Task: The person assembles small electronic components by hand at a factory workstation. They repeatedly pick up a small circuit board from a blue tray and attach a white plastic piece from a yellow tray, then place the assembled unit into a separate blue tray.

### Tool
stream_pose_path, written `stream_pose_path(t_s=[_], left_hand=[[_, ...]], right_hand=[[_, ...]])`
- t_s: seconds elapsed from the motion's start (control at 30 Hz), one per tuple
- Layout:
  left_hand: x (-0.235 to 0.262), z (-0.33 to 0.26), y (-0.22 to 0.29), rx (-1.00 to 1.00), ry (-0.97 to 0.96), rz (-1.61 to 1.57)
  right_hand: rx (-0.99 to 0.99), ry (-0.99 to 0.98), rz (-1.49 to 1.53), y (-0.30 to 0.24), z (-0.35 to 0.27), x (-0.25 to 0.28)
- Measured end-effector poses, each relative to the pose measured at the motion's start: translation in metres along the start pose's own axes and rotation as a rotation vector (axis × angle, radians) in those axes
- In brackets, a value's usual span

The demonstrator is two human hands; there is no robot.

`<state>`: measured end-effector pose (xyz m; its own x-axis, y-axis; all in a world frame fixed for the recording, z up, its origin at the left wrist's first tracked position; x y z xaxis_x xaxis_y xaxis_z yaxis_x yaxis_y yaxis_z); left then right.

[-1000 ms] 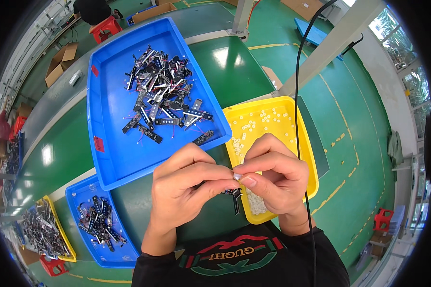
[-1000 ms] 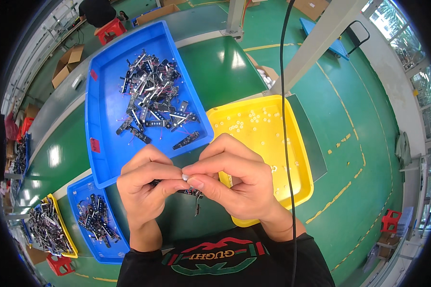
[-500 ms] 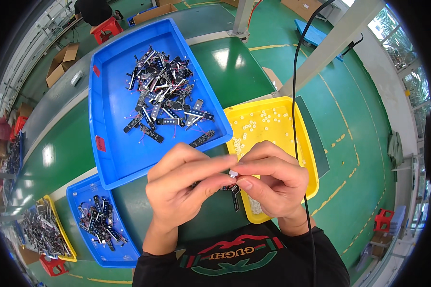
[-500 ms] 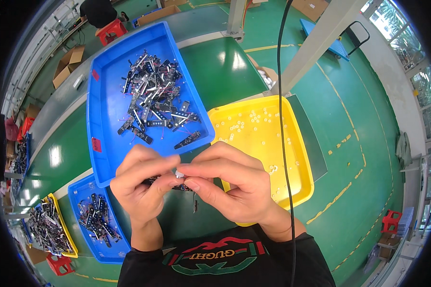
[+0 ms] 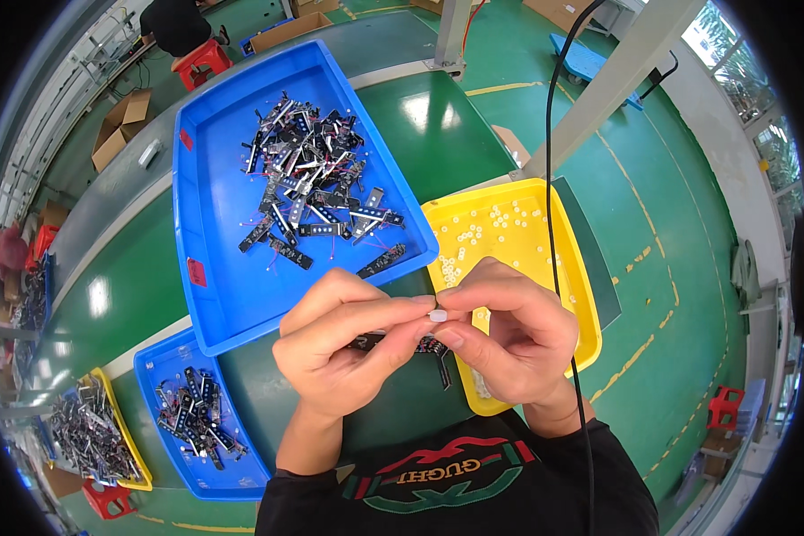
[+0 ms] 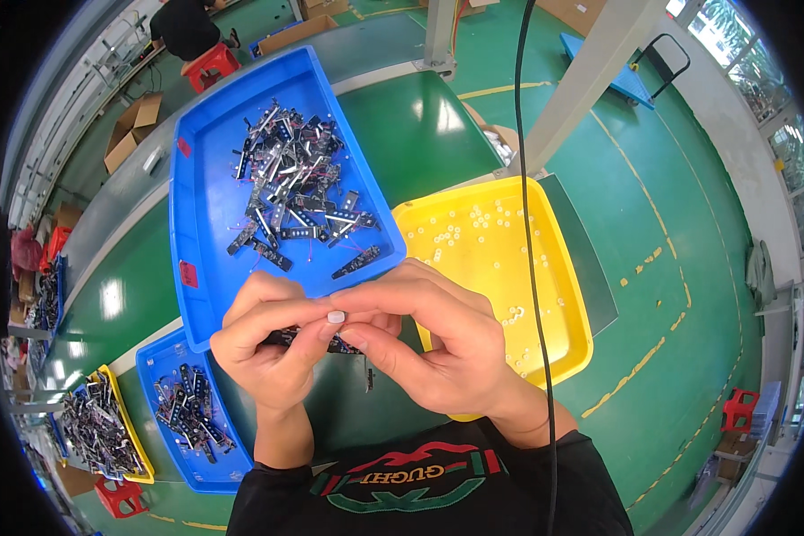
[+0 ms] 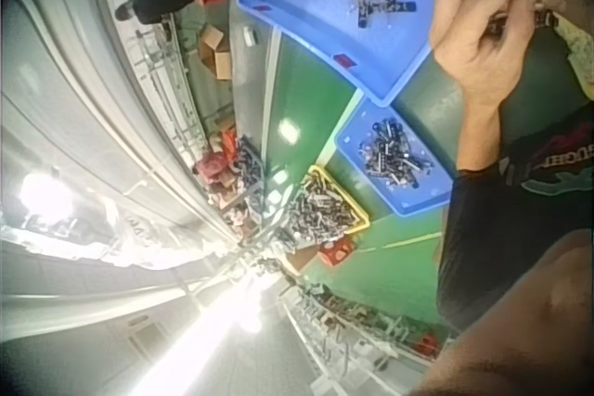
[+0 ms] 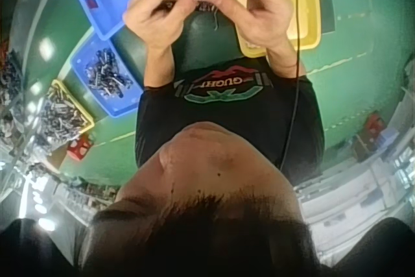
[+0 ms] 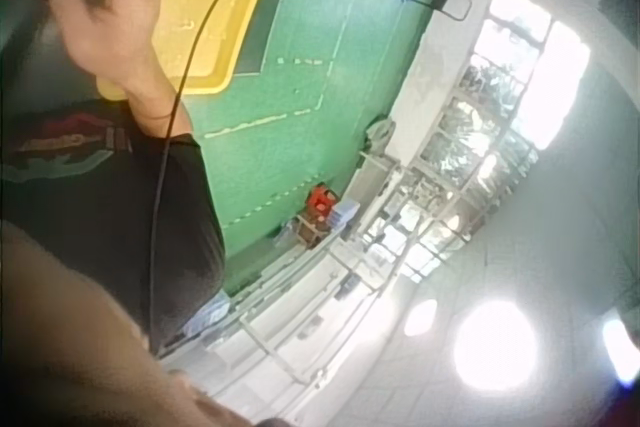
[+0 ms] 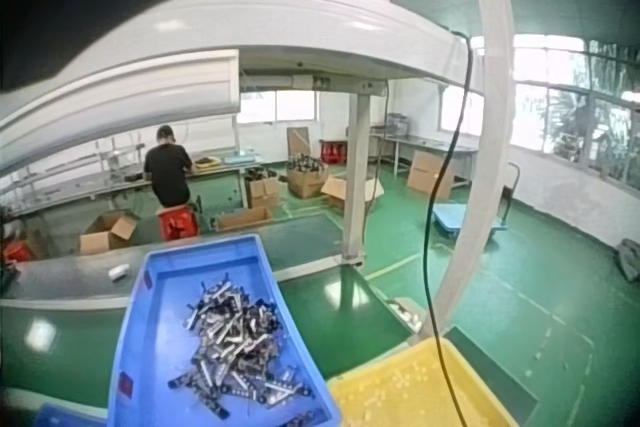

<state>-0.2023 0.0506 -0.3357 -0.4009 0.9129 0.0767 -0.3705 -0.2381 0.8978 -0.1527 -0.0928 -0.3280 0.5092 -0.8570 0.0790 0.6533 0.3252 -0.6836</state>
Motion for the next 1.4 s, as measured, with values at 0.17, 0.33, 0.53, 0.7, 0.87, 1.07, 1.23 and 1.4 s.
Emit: stream_pose_path(t_s=[0.17, 0.33, 0.53, 0.7, 0.87, 1.07, 1.23, 1.4], left_hand=[[0.000, 0.004, -0.011, 0.006, -0.061, -0.154], [-0.001, 0.005, -0.017, 0.118, -0.070, -0.199], [0.000, 0.007, -0.016, 0.087, -0.046, -0.122], [0.002, 0.005, -0.017, 0.083, -0.006, -0.084], [0.000, 0.006, -0.016, 0.072, -0.038, -0.115], [-0.008, 0.007, -0.016, 0.142, -0.170, -0.175], [-0.011, 0.006, -0.021, 0.212, -0.213, -0.175], [-0.009, 0.003, -0.021, 0.181, -0.170, -0.214]], right_hand=[[-0.008, 0.022, 0.032, 0.004, -0.001, 0.000], [-0.017, 0.011, -0.041, 0.005, 0.001, -0.001], [0.125, -0.046, -0.327, -0.004, 0.004, -0.002], [0.095, -0.008, -0.255, -0.001, 0.004, -0.004], [-0.038, 0.028, -0.058, 0.010, -0.002, -0.002], [0.061, 0.073, -0.164, 0.003, 0.002, 0.003], [0.066, 0.127, -0.096, 0.005, -0.003, 0.005], [0.045, 0.183, -0.062, 0.006, -0.006, 0.008]])
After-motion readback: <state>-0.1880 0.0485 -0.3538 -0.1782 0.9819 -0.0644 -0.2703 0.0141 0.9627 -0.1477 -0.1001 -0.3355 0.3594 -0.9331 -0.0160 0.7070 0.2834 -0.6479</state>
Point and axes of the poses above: each hand's wrist, its own z-axis towards the middle knuckle, its own x-axis out of the back of the hand, y = z × x, the point moved 7 cm from there along z, towards the middle knuckle, and after that the axes turned 12 degrees about x, right-handed, at the moved point
